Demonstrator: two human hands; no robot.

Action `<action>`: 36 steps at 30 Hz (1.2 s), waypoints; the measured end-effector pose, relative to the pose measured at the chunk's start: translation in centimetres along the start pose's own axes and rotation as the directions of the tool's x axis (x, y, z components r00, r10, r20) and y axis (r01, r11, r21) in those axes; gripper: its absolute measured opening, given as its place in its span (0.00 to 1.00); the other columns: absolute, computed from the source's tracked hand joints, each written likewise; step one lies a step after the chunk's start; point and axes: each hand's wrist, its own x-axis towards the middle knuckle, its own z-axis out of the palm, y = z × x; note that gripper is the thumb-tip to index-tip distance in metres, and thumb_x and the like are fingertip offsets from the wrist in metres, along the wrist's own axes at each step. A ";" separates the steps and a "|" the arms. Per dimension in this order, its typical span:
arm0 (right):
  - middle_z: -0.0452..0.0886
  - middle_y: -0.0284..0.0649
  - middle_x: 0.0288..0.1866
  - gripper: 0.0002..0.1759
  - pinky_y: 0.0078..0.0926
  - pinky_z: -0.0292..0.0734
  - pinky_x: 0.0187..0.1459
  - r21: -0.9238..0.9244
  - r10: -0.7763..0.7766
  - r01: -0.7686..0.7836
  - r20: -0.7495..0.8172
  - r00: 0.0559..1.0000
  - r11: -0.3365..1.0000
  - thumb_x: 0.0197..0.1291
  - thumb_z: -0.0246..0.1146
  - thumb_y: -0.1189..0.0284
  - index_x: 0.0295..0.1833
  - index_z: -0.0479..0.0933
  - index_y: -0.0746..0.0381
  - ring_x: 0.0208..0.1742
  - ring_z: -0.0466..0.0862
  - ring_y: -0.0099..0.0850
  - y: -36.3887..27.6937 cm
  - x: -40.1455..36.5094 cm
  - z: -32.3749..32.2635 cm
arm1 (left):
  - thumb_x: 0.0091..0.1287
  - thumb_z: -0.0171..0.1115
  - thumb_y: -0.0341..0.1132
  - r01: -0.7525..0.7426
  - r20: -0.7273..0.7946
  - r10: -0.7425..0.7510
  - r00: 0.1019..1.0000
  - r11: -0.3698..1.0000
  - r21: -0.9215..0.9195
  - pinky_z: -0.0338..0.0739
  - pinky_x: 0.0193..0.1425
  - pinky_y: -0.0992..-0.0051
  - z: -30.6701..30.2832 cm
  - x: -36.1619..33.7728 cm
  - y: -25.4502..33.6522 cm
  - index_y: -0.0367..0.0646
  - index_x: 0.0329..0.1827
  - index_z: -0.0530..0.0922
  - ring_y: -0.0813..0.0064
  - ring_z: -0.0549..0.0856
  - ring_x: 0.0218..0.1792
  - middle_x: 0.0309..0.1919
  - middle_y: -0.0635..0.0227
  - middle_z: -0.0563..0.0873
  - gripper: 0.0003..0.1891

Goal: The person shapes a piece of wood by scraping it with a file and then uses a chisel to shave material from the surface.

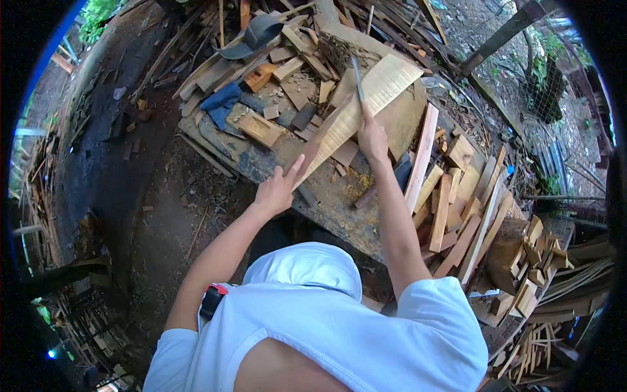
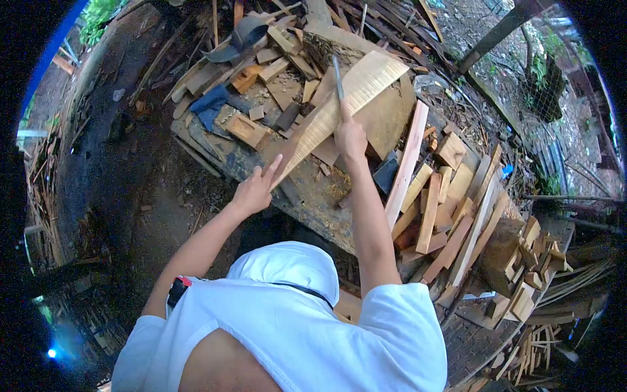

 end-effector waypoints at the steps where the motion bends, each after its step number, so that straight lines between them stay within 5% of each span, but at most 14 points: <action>1: 0.82 0.65 0.41 0.28 0.57 0.78 0.45 0.031 -0.018 0.017 0.012 1.000 0.999 0.73 0.44 0.64 0.77 0.58 0.37 0.42 0.84 0.62 -0.5 -1.8 0.1 | 0.57 0.64 0.25 -0.007 -0.006 0.007 1.000 1.000 0.003 0.82 0.42 0.51 0.0 0.0 -0.1 0.66 0.82 0.38 0.42 0.85 0.37 0.45 0.46 0.75 0.55; 6: 0.83 0.62 0.38 0.27 0.54 0.80 0.40 -0.038 -0.015 0.019 0.094 0.995 0.999 0.74 0.46 0.63 0.76 0.60 0.37 0.39 0.84 0.61 -2.0 -4.2 -1.4 | 0.57 0.65 0.27 -0.026 -0.009 0.026 1.000 1.000 0.009 0.82 0.41 0.51 0.7 -0.1 -0.5 0.66 0.82 0.37 0.41 0.85 0.36 0.45 0.45 0.75 0.55; 12: 0.81 0.67 0.44 0.27 0.57 0.77 0.45 0.050 0.025 -0.025 -0.012 1.000 0.998 0.73 0.46 0.63 0.77 0.61 0.43 0.44 0.82 0.63 -1.8 -0.9 -0.7 | 0.57 0.66 0.28 -0.014 0.011 0.013 1.000 0.999 0.037 0.83 0.42 0.52 0.3 0.2 -0.3 0.66 0.82 0.36 0.42 0.85 0.37 0.45 0.46 0.75 0.56; 16: 0.82 0.66 0.41 0.27 0.58 0.77 0.45 0.036 0.084 -0.091 0.179 0.980 0.995 0.74 0.46 0.63 0.77 0.60 0.36 0.42 0.83 0.63 -4.5 -7.7 -1.4 | 0.56 0.67 0.27 -0.011 0.008 0.011 1.000 0.999 0.030 0.83 0.44 0.54 0.4 0.1 -0.3 0.66 0.82 0.36 0.43 0.85 0.39 0.45 0.46 0.75 0.58; 20: 0.84 0.61 0.34 0.29 0.57 0.80 0.38 -0.007 -0.016 0.016 0.090 0.996 1.000 0.73 0.48 0.64 0.77 0.58 0.34 0.37 0.84 0.62 -2.9 -6.4 -0.5 | 0.56 0.67 0.27 -0.031 0.005 0.031 1.000 0.999 0.013 0.83 0.44 0.54 0.2 0.0 -0.2 0.64 0.82 0.36 0.43 0.85 0.39 0.45 0.45 0.75 0.57; 24: 0.84 0.59 0.37 0.28 0.56 0.80 0.39 -0.014 0.045 -0.045 -0.008 0.999 0.999 0.73 0.48 0.62 0.77 0.59 0.34 0.38 0.85 0.60 -2.1 -2.4 0.9 | 0.56 0.67 0.27 -0.026 0.026 0.026 0.999 0.999 0.019 0.83 0.44 0.53 0.2 0.2 -0.3 0.64 0.82 0.37 0.43 0.85 0.39 0.45 0.44 0.75 0.57; 31: 0.82 0.65 0.37 0.26 0.59 0.78 0.42 0.058 0.030 -0.041 0.181 0.983 0.997 0.74 0.46 0.62 0.76 0.61 0.37 0.40 0.83 0.63 -4.7 -10.4 0.0 | 0.56 0.66 0.27 -0.033 0.013 0.033 0.999 0.999 0.010 0.82 0.44 0.52 0.1 0.0 -0.2 0.61 0.82 0.37 0.41 0.85 0.39 0.45 0.44 0.75 0.56; 36: 0.82 0.63 0.34 0.25 0.58 0.78 0.41 0.055 0.050 -0.053 0.060 0.997 0.997 0.75 0.46 0.60 0.76 0.61 0.38 0.39 0.83 0.64 -4.1 -6.0 -0.1 | 0.57 0.65 0.28 -0.059 0.002 0.059 0.998 0.998 0.020 0.83 0.42 0.52 0.3 0.1 -0.4 0.55 0.82 0.37 0.41 0.85 0.39 0.46 0.42 0.76 0.55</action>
